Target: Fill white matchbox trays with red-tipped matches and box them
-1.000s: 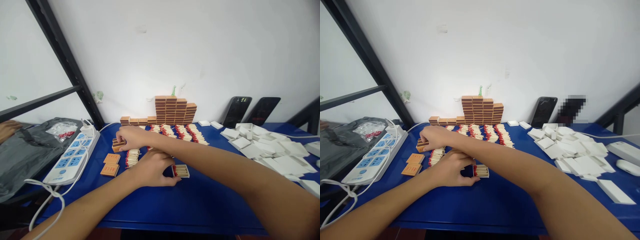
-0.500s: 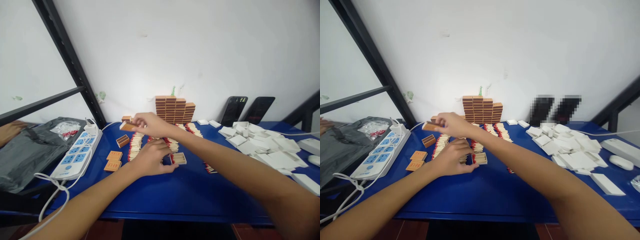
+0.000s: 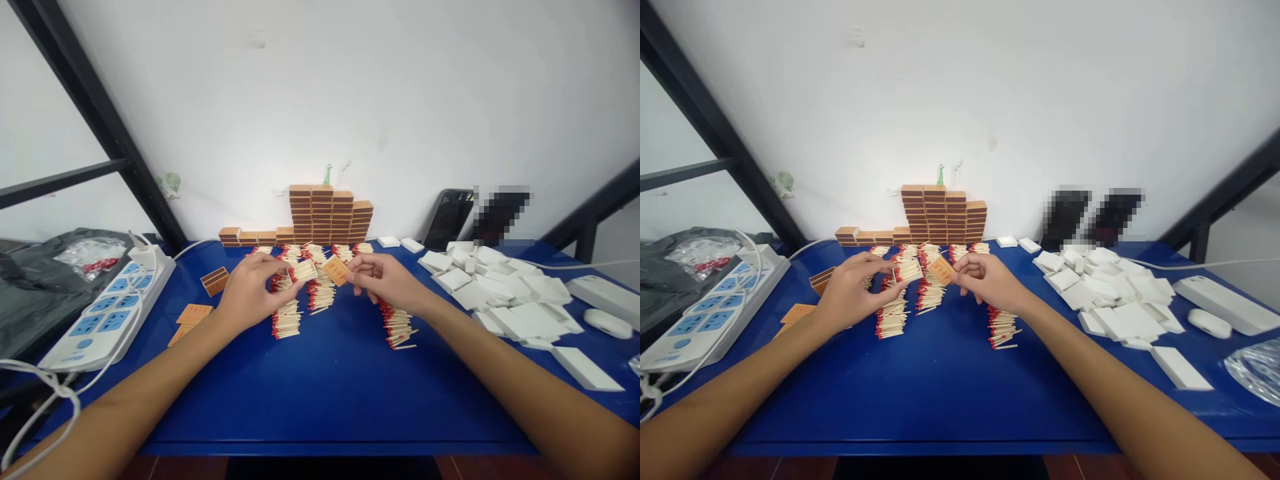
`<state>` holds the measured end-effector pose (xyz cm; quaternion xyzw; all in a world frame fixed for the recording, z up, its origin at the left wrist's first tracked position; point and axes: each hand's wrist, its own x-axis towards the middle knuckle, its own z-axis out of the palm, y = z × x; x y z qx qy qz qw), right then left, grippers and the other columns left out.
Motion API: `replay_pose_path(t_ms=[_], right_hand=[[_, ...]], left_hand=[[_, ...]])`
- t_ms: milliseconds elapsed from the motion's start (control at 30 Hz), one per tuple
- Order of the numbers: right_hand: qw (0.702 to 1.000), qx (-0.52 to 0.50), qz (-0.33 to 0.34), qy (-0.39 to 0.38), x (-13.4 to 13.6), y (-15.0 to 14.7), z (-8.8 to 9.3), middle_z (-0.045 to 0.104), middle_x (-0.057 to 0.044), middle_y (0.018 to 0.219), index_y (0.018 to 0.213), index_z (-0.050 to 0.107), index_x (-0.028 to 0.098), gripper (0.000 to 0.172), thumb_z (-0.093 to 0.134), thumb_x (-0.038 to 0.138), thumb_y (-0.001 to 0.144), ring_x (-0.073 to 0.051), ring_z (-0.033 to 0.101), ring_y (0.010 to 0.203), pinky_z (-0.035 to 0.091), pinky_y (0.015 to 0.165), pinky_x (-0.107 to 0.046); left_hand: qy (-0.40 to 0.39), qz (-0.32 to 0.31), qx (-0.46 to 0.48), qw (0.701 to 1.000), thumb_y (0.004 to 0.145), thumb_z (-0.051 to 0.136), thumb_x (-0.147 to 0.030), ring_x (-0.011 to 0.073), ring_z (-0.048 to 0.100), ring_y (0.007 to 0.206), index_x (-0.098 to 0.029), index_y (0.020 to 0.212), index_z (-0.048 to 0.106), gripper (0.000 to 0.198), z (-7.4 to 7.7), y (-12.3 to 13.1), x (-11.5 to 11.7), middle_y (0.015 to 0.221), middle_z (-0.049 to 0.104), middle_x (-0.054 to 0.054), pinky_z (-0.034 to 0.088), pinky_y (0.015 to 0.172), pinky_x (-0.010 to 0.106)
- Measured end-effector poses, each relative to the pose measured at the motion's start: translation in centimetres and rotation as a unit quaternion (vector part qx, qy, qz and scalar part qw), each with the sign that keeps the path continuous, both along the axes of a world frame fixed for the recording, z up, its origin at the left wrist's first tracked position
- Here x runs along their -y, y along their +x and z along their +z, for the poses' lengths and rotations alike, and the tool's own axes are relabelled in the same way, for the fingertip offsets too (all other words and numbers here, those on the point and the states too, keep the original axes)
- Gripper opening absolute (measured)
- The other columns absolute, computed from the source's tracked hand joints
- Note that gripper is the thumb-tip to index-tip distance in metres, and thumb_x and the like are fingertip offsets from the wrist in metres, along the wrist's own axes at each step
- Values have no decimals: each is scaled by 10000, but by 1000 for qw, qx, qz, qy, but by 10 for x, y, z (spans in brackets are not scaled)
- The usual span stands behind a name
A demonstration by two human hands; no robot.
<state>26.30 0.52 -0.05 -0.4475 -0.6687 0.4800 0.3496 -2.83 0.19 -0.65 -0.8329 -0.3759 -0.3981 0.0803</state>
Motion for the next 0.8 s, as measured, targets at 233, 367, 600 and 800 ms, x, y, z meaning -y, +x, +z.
replay_pose_path(t_ms=[233, 367, 600, 800], right_hand=[[999, -4, 15, -28, 4, -4, 1, 736, -27, 651, 931, 639, 184, 423, 735, 593, 876, -108, 568, 413, 460, 411, -226], [999, -24, -15, -40, 3, -4, 0, 694, -16, 601, 933, 678, 169, 436, 749, 594, 862, -115, 572, 439, 469, 414, -224], [1000, -9, -5, -22, 7, -8, 1, 686, 7, 603, 1096, 707, 154, 477, 707, 592, 905, -102, 564, 421, 461, 416, -225], [999, -33, -28, 0, 12, -13, 3, 692, 9, 621, 1139, 696, 160, 547, 753, 623, 854, -124, 586, 432, 497, 418, -258]], left_hand=[[-19, -37, 26, 999, 866, 814, -403, 223, 745, 906, -184, 1045, 779, 286, -3, 0, -1, 996, 774, 78, 613, 837, 369], [-30, -45, 33, 998, 858, 824, -400, 217, 748, 905, -186, 1048, 785, 289, -4, 1, -1, 1005, 775, 77, 618, 837, 361], [-31, -53, 28, 998, 860, 821, -433, 208, 745, 881, -191, 1039, 785, 303, -3, 1, 1, 969, 776, 69, 624, 817, 356], [-33, -62, 13, 997, 860, 817, -435, 210, 751, 850, -190, 1047, 789, 310, -3, 1, 2, 960, 779, 76, 624, 785, 344]])
